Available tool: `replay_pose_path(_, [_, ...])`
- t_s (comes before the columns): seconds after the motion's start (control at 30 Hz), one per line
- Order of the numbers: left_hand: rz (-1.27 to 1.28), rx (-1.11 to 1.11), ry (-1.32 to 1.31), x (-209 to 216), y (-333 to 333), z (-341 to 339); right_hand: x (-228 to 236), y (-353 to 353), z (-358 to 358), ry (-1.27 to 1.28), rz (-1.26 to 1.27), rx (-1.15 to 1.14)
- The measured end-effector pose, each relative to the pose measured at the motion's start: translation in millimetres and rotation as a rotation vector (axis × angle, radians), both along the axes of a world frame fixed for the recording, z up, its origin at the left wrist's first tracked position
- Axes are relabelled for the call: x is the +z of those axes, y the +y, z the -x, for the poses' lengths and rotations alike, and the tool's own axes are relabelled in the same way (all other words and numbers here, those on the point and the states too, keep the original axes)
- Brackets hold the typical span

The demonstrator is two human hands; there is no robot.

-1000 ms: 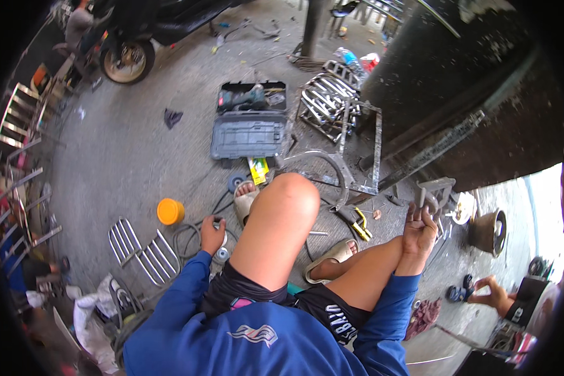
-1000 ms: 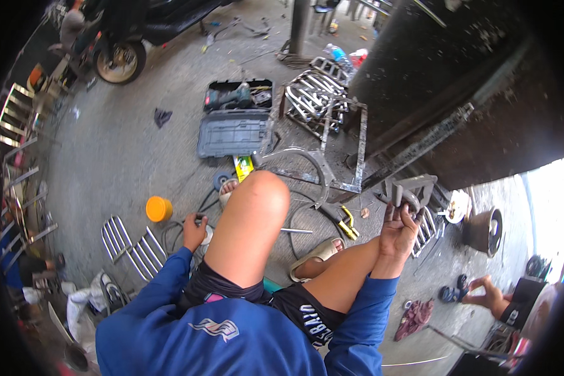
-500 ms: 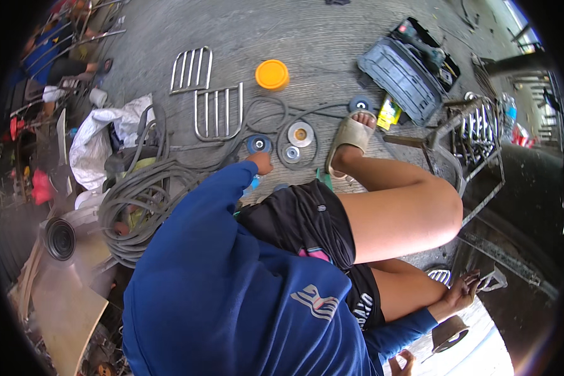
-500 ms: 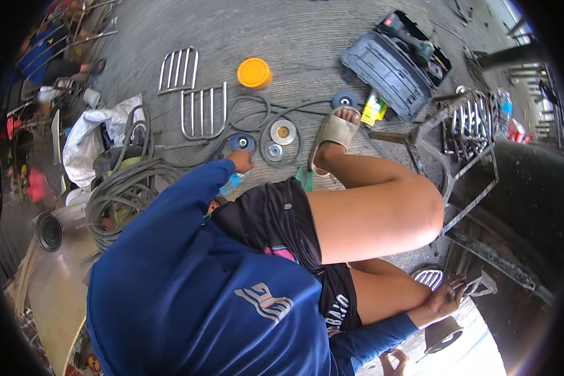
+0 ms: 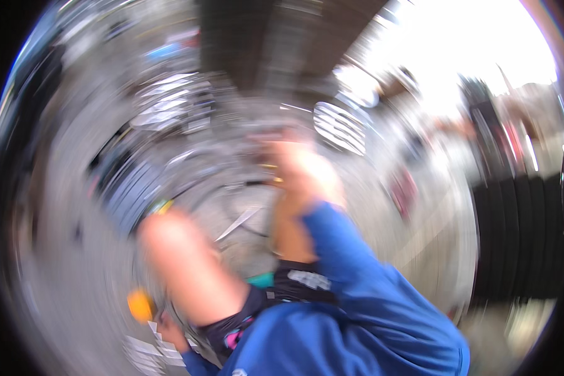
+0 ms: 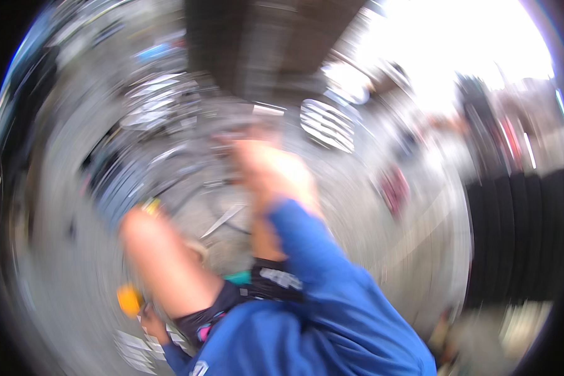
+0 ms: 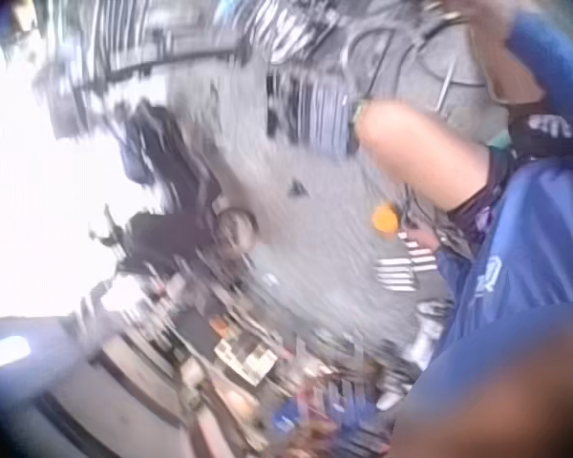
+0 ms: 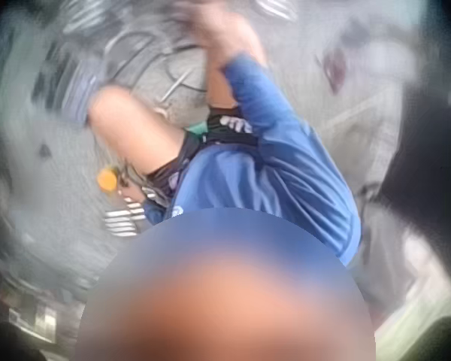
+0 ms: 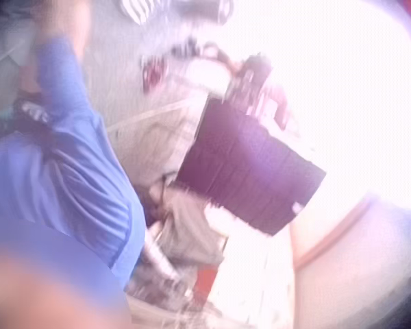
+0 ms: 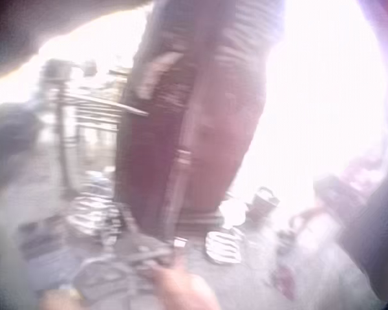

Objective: The person welds a curved metal piece using a handheld welding torch, then uses a hammer to tap and adjust the welded joint. The person handles the metal part and tools while seated on a stool in a workshop.

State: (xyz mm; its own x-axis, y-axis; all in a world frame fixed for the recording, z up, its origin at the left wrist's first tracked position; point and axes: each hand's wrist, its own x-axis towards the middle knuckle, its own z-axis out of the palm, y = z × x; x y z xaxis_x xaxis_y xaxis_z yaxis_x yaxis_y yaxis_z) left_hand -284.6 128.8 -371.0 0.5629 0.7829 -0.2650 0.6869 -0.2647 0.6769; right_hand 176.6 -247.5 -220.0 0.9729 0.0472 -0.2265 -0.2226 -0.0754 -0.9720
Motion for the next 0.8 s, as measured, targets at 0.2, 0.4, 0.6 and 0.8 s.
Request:
replay_pose_path(0.2, [-0.703,-0.371,-0.668,217,-37,-276,78,51,21,-0.602,-0.448,-0.221])
replay_pose_path(0.4, [-0.891,-1.143,-1.076,328,-231,-418,78,7,24,-0.707,0.016,-0.025])
replay_pose_path(0.6, [-0.79,-1.285,-0.762,323,-343,-430,73,-16,5,-0.728,-0.08,-0.277])
replay_pose_path(0.8, [-0.698,-1.391,-0.307,370,-381,-454,116,-111,35,-0.74,0.053,-0.204])
